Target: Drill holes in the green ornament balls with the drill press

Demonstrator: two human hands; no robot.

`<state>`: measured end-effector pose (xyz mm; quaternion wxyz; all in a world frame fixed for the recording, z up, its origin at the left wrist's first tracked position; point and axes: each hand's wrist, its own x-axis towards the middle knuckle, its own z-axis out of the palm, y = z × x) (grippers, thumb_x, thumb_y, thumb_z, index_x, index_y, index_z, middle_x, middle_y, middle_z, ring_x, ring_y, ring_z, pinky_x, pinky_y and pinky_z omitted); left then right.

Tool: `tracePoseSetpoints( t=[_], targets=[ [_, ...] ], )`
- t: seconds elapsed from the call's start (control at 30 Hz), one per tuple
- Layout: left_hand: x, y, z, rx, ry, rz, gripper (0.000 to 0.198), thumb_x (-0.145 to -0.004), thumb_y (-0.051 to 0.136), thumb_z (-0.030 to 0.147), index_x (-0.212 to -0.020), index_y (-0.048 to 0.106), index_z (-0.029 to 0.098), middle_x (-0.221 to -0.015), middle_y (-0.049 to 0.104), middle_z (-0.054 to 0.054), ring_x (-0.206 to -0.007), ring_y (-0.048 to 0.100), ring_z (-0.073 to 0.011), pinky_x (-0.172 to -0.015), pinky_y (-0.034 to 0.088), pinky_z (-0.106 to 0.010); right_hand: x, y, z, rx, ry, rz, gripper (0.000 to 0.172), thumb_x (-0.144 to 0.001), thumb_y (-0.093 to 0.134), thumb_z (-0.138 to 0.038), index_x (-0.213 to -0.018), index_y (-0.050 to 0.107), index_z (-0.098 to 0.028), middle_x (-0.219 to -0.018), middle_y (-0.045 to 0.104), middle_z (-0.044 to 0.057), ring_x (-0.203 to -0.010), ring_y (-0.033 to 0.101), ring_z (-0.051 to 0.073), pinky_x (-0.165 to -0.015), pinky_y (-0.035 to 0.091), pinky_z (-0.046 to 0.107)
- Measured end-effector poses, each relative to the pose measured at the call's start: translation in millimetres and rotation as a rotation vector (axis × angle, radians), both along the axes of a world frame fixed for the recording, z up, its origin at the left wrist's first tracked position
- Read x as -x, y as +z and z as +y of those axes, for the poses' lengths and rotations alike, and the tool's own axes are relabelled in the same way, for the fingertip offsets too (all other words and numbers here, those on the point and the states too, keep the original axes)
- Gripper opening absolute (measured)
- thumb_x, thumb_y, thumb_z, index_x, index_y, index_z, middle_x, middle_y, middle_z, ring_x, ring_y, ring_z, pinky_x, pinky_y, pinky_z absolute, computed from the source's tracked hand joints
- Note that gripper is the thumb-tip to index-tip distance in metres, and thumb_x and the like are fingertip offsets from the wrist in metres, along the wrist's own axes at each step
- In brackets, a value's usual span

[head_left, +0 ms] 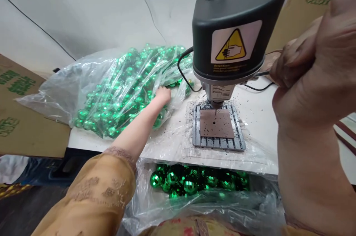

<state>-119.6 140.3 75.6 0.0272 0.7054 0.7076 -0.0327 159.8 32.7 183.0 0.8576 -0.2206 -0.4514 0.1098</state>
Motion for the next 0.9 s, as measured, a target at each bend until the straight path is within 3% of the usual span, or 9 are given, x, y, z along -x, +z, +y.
tracePoseSetpoints(
  t=[0.1, 0.2, 0.27, 0.33, 0.47, 0.6, 0.77, 0.9],
  targets=[
    [-1, -1.9, 10, 0.014, 0.077, -0.005, 0.032, -0.080, 0.069, 0.027, -0.107, 0.074, 0.009, -0.107, 0.071, -0.025, -0.118, 0.061, -0.0423, -0.100, 0.046, -0.053, 2, -0.4, -2, -0.009, -0.019, 0.010, 0.050, -0.078, 0.071, -0.052, -0.045, 0.051, -0.021, -0.043, 0.032, -0.002, -0.038, 0.036, 0.008, -0.045, 0.022, 0.033],
    [-2, -1.7, 14, 0.014, 0.119, -0.039, 0.028, -0.074, 0.072, 0.018, -0.100, 0.074, 0.007, -0.104, 0.072, -0.025, -0.113, 0.064, -0.0434, -0.096, 0.048, -0.054, 7, 2.5, -2, -0.066, -0.008, 0.040, 0.049, -0.072, 0.075, -0.053, -0.045, 0.053, -0.020, -0.043, 0.032, -0.003, -0.037, 0.036, 0.007, -0.043, 0.020, 0.033],
    [-2, -1.1, 12, 0.002, 0.101, -0.091, 0.031, -0.072, 0.072, 0.014, -0.103, 0.074, 0.009, -0.103, 0.072, -0.022, -0.108, 0.066, -0.0396, -0.093, 0.050, -0.049, 10, 5.9, -5, -0.136, -0.010, 0.048, 0.047, -0.071, 0.078, -0.049, -0.045, 0.053, -0.018, -0.043, 0.033, -0.004, -0.036, 0.034, 0.005, -0.043, 0.021, 0.032],
    [0, -1.4, 4, -0.015, 0.045, -0.168, 0.036, -0.078, 0.068, 0.017, -0.114, 0.071, 0.015, -0.102, 0.073, -0.014, -0.099, 0.068, -0.0299, -0.087, 0.054, -0.039, 13, 9.0, -11, -0.138, -0.051, 0.048, 0.046, -0.074, 0.078, -0.042, -0.046, 0.050, -0.017, -0.043, 0.036, -0.004, -0.038, 0.033, 0.004, -0.045, 0.025, 0.031],
    [4, -6.0, -28, -0.184, -0.080, -0.723, 0.038, -0.087, 0.059, 0.028, -0.123, 0.064, 0.020, -0.088, 0.068, -0.004, -0.074, 0.062, -0.0154, -0.065, 0.054, -0.025, 14, 10.7, -27, 0.046, -0.083, -0.040, 0.041, -0.087, 0.064, -0.030, -0.051, 0.049, -0.016, -0.049, 0.043, -0.004, -0.046, 0.040, 0.003, -0.051, 0.034, 0.029],
    [0, -10.7, -66, -0.375, -0.107, -1.118, 0.038, -0.079, 0.071, 0.033, -0.116, 0.065, 0.021, -0.092, 0.066, -0.003, -0.075, 0.060, -0.0131, -0.067, 0.054, -0.024, 14, 9.7, -30, 0.068, -0.071, -0.042, 0.039, -0.090, 0.057, -0.023, -0.052, 0.048, -0.017, -0.051, 0.042, -0.004, -0.048, 0.042, 0.003, -0.054, 0.036, 0.028],
    [-25, -20.6, -103, -0.155, -0.069, -1.584, 0.044, -0.088, 0.065, 0.052, -0.123, 0.059, 0.025, -0.101, 0.068, -0.005, -0.081, 0.067, -0.0155, -0.069, 0.056, -0.029, 16, 11.3, -20, -0.096, -0.122, -0.025, 0.041, -0.087, 0.058, -0.013, -0.049, 0.043, -0.019, -0.044, 0.036, -0.004, -0.040, 0.035, 0.007, -0.047, 0.031, 0.030],
    [-51, -38.8, -122, -0.026, -0.104, -1.626, 0.048, -0.084, 0.073, 0.051, -0.121, 0.061, 0.024, -0.104, 0.071, -0.005, -0.089, 0.068, -0.0168, -0.080, 0.056, -0.031, 15, 12.1, -22, -0.077, -0.116, -0.062, 0.042, -0.088, 0.055, -0.012, -0.049, 0.040, -0.019, -0.045, 0.036, -0.004, -0.042, 0.036, 0.006, -0.048, 0.029, 0.029]
  ],
)
